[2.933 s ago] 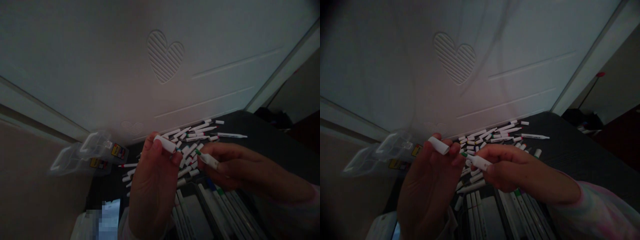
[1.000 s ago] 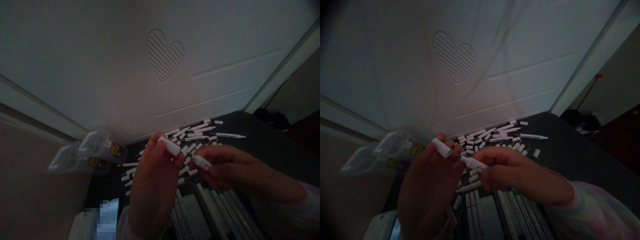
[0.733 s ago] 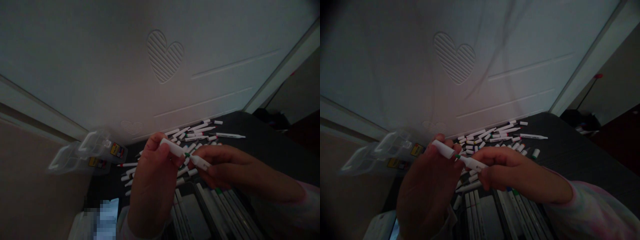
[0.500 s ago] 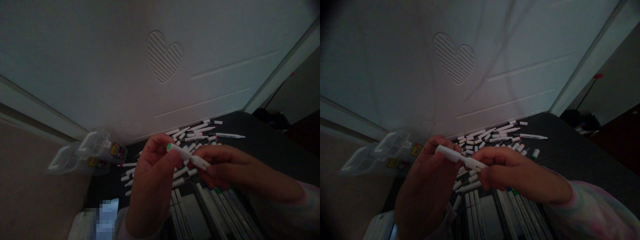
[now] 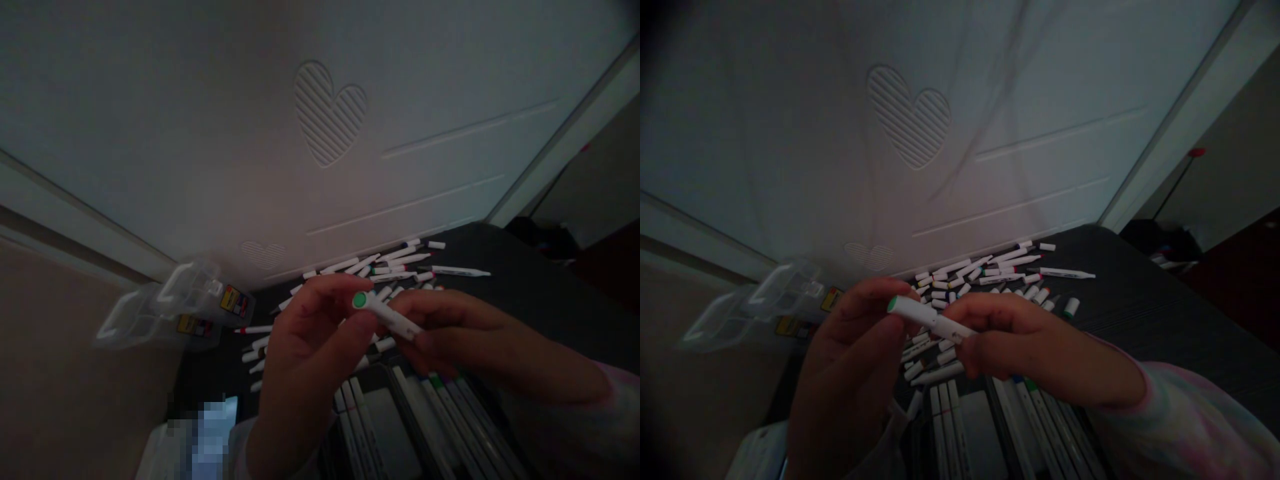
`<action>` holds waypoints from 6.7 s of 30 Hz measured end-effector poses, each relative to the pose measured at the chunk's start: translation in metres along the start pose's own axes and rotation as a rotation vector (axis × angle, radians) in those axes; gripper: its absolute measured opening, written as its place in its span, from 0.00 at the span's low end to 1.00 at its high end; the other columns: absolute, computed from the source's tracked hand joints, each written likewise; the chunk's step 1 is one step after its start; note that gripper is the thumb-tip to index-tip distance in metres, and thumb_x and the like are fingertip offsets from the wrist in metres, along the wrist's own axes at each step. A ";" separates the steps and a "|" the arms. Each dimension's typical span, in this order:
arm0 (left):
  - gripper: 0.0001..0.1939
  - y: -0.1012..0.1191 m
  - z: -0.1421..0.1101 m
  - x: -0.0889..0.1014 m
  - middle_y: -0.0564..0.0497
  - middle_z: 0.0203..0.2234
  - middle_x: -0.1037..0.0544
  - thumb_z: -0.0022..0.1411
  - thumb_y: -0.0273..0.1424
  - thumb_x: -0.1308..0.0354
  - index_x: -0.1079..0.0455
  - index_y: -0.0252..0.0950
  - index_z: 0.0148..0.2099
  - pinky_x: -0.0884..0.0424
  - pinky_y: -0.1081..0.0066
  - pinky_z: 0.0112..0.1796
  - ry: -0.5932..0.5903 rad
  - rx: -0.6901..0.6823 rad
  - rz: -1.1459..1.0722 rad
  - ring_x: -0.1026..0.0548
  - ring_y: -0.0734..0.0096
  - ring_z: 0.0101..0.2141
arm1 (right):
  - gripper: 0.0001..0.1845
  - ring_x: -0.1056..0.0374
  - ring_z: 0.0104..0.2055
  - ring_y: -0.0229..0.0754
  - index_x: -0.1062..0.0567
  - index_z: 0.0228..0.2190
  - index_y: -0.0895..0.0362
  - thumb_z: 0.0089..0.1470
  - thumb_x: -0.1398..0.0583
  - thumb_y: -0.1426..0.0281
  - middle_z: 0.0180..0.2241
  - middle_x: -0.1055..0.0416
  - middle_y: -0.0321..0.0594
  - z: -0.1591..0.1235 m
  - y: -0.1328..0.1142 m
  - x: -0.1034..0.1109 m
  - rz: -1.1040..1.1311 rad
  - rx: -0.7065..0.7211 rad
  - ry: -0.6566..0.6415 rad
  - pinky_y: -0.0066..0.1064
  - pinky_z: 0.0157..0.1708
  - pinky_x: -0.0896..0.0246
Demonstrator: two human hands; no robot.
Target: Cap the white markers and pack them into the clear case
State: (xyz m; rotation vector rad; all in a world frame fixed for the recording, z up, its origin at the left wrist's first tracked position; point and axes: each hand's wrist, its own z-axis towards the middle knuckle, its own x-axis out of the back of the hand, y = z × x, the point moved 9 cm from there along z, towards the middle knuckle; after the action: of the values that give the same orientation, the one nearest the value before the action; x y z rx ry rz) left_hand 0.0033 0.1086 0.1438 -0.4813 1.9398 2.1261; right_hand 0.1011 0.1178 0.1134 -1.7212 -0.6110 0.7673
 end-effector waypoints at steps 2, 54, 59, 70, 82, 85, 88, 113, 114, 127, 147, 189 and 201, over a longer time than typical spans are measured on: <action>0.08 0.004 -0.002 0.002 0.56 0.24 0.29 0.51 0.25 0.42 0.27 0.42 0.34 0.36 0.79 0.27 0.024 -0.032 0.086 0.33 0.78 0.26 | 0.04 0.47 0.21 0.28 0.32 0.30 0.59 0.48 0.45 0.74 0.21 0.39 0.31 0.000 -0.001 0.000 0.006 0.010 0.003 0.23 0.20 0.55; 0.06 0.034 -0.006 0.008 0.53 0.29 0.25 0.48 0.25 0.38 0.26 0.41 0.31 0.36 0.74 0.34 0.035 -0.248 0.469 0.30 0.70 0.34 | 0.15 0.35 0.33 0.37 0.27 0.41 0.53 0.52 0.46 0.63 0.33 0.29 0.37 -0.009 -0.016 0.010 -0.430 0.168 0.170 0.26 0.29 0.39; 0.10 0.035 -0.005 0.006 0.55 0.31 0.25 0.50 0.24 0.39 0.26 0.44 0.34 0.35 0.74 0.35 -0.066 -0.261 0.561 0.29 0.71 0.34 | 0.14 0.35 0.33 0.36 0.27 0.41 0.52 0.53 0.46 0.65 0.34 0.29 0.36 -0.010 -0.015 0.011 -0.427 0.176 0.177 0.25 0.30 0.39; 0.10 0.037 -0.004 0.005 0.56 0.30 0.25 0.49 0.23 0.39 0.27 0.43 0.33 0.34 0.76 0.33 -0.075 -0.277 0.604 0.29 0.73 0.33 | 0.15 0.34 0.32 0.39 0.28 0.43 0.46 0.54 0.47 0.65 0.31 0.29 0.37 -0.012 -0.024 0.008 -0.494 0.277 0.183 0.28 0.27 0.38; 0.11 0.032 -0.005 0.006 0.62 0.30 0.25 0.50 0.23 0.40 0.29 0.46 0.34 0.35 0.81 0.35 -0.114 -0.266 0.613 0.29 0.80 0.34 | 0.16 0.32 0.35 0.37 0.29 0.44 0.47 0.54 0.48 0.70 0.35 0.27 0.34 -0.017 -0.037 0.005 -0.703 0.394 0.232 0.24 0.27 0.35; 0.10 0.032 -0.003 0.004 0.63 0.30 0.26 0.51 0.24 0.40 0.30 0.46 0.34 0.34 0.81 0.35 -0.141 -0.264 0.620 0.30 0.80 0.34 | 0.16 0.32 0.36 0.37 0.30 0.44 0.47 0.54 0.48 0.70 0.37 0.28 0.34 -0.016 -0.034 0.006 -0.700 0.385 0.228 0.24 0.27 0.35; 0.09 0.032 -0.003 0.002 0.62 0.31 0.26 0.51 0.25 0.40 0.30 0.46 0.34 0.35 0.81 0.35 -0.157 -0.273 0.628 0.30 0.81 0.34 | 0.15 0.32 0.36 0.36 0.30 0.44 0.48 0.55 0.48 0.69 0.37 0.28 0.34 -0.014 -0.031 0.006 -0.682 0.360 0.215 0.23 0.26 0.36; 0.12 0.020 -0.005 -0.012 0.60 0.33 0.29 0.53 0.27 0.41 0.34 0.46 0.39 0.36 0.78 0.38 -0.272 -0.250 0.690 0.31 0.78 0.37 | 0.17 0.33 0.44 0.40 0.30 0.45 0.50 0.54 0.48 0.68 0.43 0.28 0.35 -0.019 -0.035 0.006 -0.709 0.400 0.277 0.27 0.42 0.36; 0.12 0.019 -0.005 -0.013 0.59 0.33 0.29 0.53 0.27 0.41 0.34 0.46 0.40 0.36 0.78 0.38 -0.283 -0.246 0.693 0.31 0.78 0.37 | 0.17 0.33 0.44 0.40 0.30 0.45 0.51 0.54 0.49 0.67 0.43 0.28 0.35 -0.018 -0.034 0.006 -0.707 0.390 0.275 0.28 0.42 0.36; 0.10 0.029 -0.006 -0.016 0.55 0.32 0.27 0.52 0.25 0.40 0.30 0.43 0.37 0.34 0.75 0.37 -0.247 -0.314 0.704 0.30 0.72 0.37 | 0.15 0.31 0.37 0.37 0.28 0.42 0.52 0.55 0.50 0.71 0.33 0.27 0.34 -0.015 -0.036 -0.002 -0.654 0.395 0.166 0.26 0.37 0.36; 0.11 0.029 -0.006 -0.018 0.53 0.33 0.26 0.51 0.24 0.40 0.29 0.42 0.37 0.33 0.73 0.38 -0.282 -0.333 0.723 0.30 0.70 0.38 | 0.17 0.33 0.44 0.42 0.30 0.45 0.52 0.55 0.50 0.67 0.37 0.27 0.38 -0.014 -0.037 -0.004 -0.687 0.368 0.160 0.32 0.43 0.37; 0.13 -0.041 0.005 -0.030 0.49 0.22 0.28 0.61 0.34 0.56 0.33 0.35 0.30 0.41 0.71 0.26 -0.556 -0.177 1.639 0.31 0.66 0.25 | 0.14 0.34 0.34 0.37 0.31 0.34 0.49 0.57 0.55 0.66 0.30 0.33 0.36 -0.036 -0.048 0.056 0.043 0.561 0.550 0.28 0.33 0.37; 0.21 -0.015 -0.006 -0.047 0.56 0.14 0.31 0.59 0.47 0.56 0.35 0.37 0.26 0.48 0.72 0.20 -0.446 -0.553 1.552 0.34 0.71 0.17 | 0.13 0.36 0.26 0.33 0.29 0.31 0.55 0.55 0.50 0.63 0.25 0.33 0.35 -0.011 -0.025 0.037 0.144 0.386 0.380 0.22 0.22 0.43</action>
State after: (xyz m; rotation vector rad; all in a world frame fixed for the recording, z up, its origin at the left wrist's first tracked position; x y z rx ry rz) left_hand 0.0525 0.1066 0.1477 1.8647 1.4090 3.0214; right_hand 0.1333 0.1446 0.1330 -1.5042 -0.0712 0.5878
